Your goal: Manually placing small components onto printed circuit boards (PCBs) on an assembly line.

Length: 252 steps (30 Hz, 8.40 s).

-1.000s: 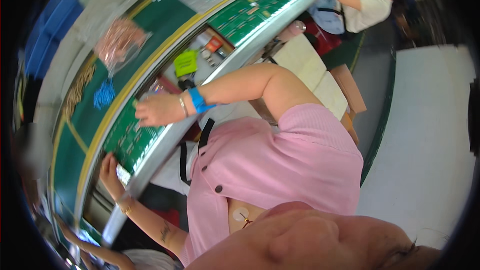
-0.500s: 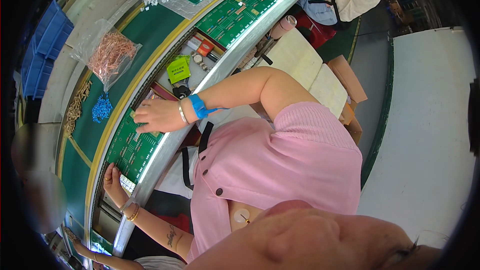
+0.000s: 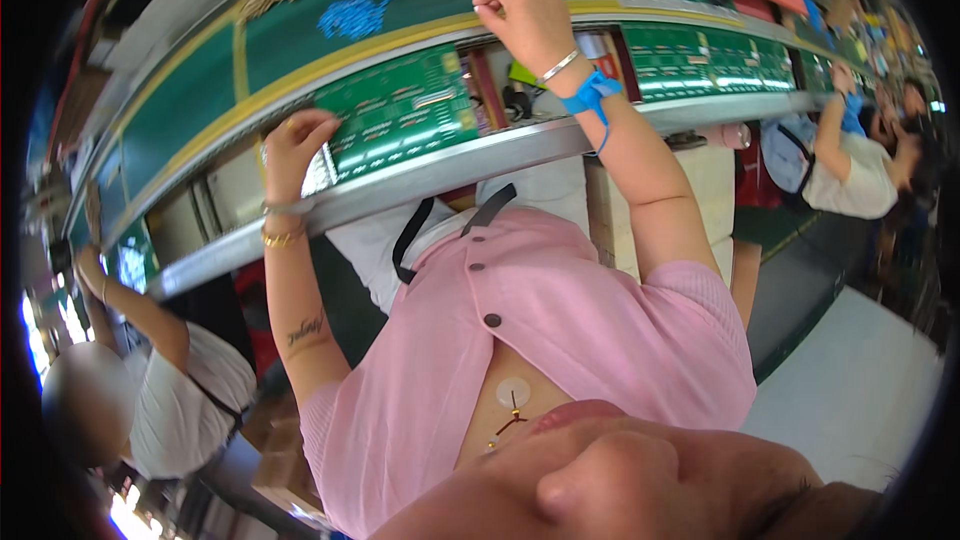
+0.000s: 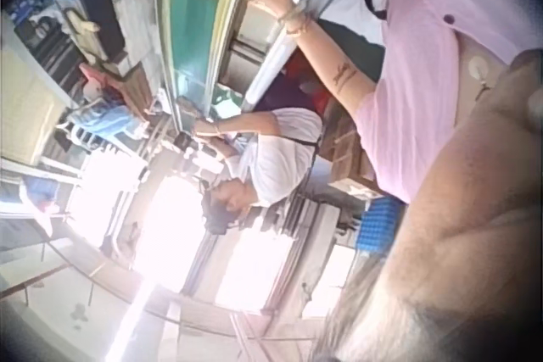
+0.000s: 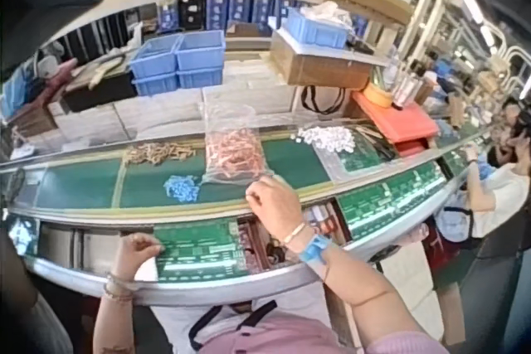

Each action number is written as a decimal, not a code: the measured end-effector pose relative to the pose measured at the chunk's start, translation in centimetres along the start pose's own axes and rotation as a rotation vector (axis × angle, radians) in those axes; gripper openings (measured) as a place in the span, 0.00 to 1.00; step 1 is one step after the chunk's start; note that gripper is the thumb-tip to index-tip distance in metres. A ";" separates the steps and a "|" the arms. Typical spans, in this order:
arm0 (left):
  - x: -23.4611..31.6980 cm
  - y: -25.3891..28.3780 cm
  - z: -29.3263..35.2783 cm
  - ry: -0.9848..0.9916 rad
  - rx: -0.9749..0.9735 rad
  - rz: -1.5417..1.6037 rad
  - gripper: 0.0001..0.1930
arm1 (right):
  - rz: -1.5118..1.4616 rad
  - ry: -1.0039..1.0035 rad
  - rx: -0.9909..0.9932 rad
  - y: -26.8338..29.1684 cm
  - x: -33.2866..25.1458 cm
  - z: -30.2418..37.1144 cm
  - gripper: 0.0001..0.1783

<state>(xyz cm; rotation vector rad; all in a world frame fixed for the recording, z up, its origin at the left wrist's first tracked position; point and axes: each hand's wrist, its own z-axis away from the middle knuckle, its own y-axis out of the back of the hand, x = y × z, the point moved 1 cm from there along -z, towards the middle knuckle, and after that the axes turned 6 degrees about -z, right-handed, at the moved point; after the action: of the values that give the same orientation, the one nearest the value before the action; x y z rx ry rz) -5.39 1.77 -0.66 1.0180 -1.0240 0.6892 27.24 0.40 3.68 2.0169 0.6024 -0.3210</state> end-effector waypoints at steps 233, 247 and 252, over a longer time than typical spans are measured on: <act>3.7 -2.2 -0.4 -0.359 0.209 -0.809 0.03 | 0.012 0.322 -0.363 -1.4 -2.1 6.7 0.23; 4.8 -1.2 -2.2 -0.385 -0.007 -0.834 0.06 | -0.047 0.336 -0.285 -2.0 -1.4 6.4 0.19; 6.4 2.3 -9.6 -0.241 0.326 -0.924 0.08 | -0.148 0.322 -0.285 -1.3 -1.7 6.2 0.16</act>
<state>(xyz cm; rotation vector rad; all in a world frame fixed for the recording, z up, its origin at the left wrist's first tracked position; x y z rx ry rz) -1.42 11.61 4.46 1.7162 -0.5336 -0.0433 25.18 -4.89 0.44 1.7627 0.9457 0.0076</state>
